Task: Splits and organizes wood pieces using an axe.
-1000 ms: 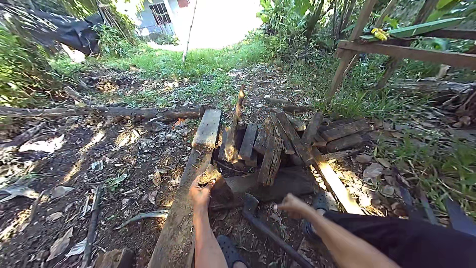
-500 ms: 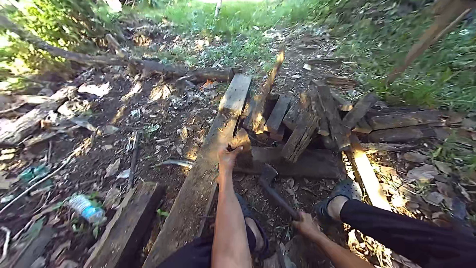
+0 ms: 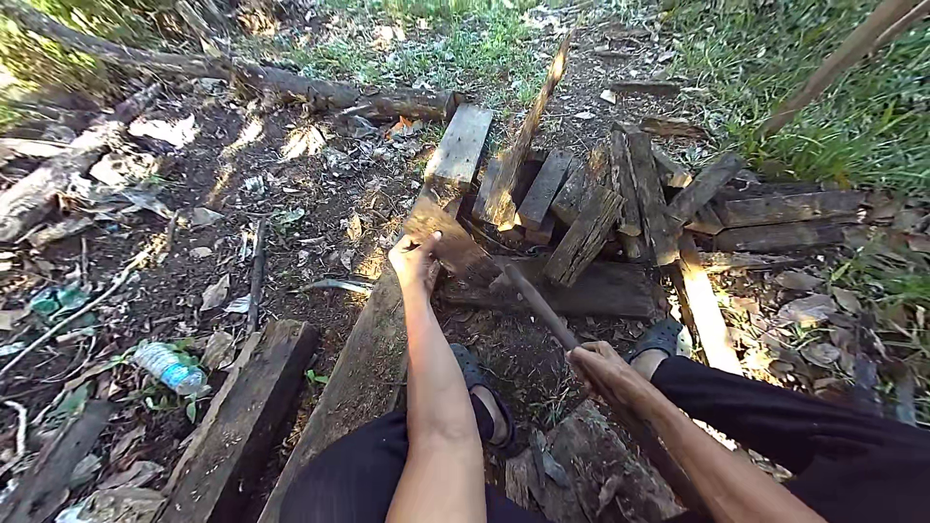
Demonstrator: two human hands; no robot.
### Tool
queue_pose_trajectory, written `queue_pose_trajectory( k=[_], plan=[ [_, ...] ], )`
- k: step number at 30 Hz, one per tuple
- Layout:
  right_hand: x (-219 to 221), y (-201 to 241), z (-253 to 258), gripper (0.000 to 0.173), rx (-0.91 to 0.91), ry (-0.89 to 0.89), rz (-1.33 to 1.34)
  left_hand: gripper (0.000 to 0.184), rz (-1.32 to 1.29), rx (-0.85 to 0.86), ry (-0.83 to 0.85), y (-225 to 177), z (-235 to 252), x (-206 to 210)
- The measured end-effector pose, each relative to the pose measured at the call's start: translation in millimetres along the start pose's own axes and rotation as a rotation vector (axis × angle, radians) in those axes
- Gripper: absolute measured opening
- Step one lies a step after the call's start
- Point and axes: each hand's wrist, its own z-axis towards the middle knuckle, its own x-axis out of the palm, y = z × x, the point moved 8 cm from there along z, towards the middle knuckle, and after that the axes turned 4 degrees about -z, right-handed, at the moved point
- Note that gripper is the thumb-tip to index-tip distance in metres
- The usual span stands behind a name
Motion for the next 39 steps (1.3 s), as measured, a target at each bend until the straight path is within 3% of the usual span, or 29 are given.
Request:
queue_pose_trajectory(
  k=[5, 10, 15, 18, 24, 27, 29, 32, 34, 36, 39],
  plan=[
    [8.5, 19.3, 3.3, 0.048, -0.037, -0.006, 0.122, 0.035, -0.216, -0.147, -0.200, 6.5, -13.5, -39.2],
    [0.0, -0.9, 14.1, 0.052, 0.100, -0.042, 0.219, 0.053, -0.368, -0.255, -0.236, 31.8, -21.2, -55.7],
    [-2.2, -16.1, 20.9, 0.047, 0.141, -0.031, 0.357, 0.033, -0.708, -0.217, -0.118, 50.0, -22.1, -50.6],
    [-5.6, -18.9, 21.9, 0.042, 0.130, -0.026, 0.349, 0.032, -0.823, -0.159, -0.073, 42.8, -24.6, -45.6],
    [-5.7, -23.5, 22.0, 0.042, 0.102, -0.075, 0.205, 0.043, -0.513, -0.001, 0.030, -7.3, -10.1, -44.9],
    [-3.3, -18.9, 20.7, 0.045, 0.078, -0.118, 0.183, 0.026, -0.333, 0.102, 0.017, -35.7, -12.4, -14.5],
    [-0.8, -11.9, 17.4, 0.050, 0.038, -0.144, 0.147, 0.022, -0.204, 0.186, 0.097, -42.1, -18.4, 15.4],
    [5.5, 0.0, 7.0, 0.061, 0.017, -0.167, 0.095, 0.022, 0.051, 0.343, 0.278, -26.4, -40.0, 60.8],
    [10.3, 12.5, -2.5, 0.059, -0.028, -0.184, 0.092, 0.027, 0.197, 0.366, 0.383, 6.4, -63.4, 74.2],
    [12.7, 37.9, -16.7, 0.059, -0.103, -0.187, 0.080, 0.043, 0.218, 0.314, 0.401, 39.3, -69.5, 77.7],
    [14.0, 88.2, -47.6, 0.060, -0.268, -0.205, 0.024, 0.049, 0.250, 0.290, 0.384, 42.9, -68.5, 81.8]
  ],
)
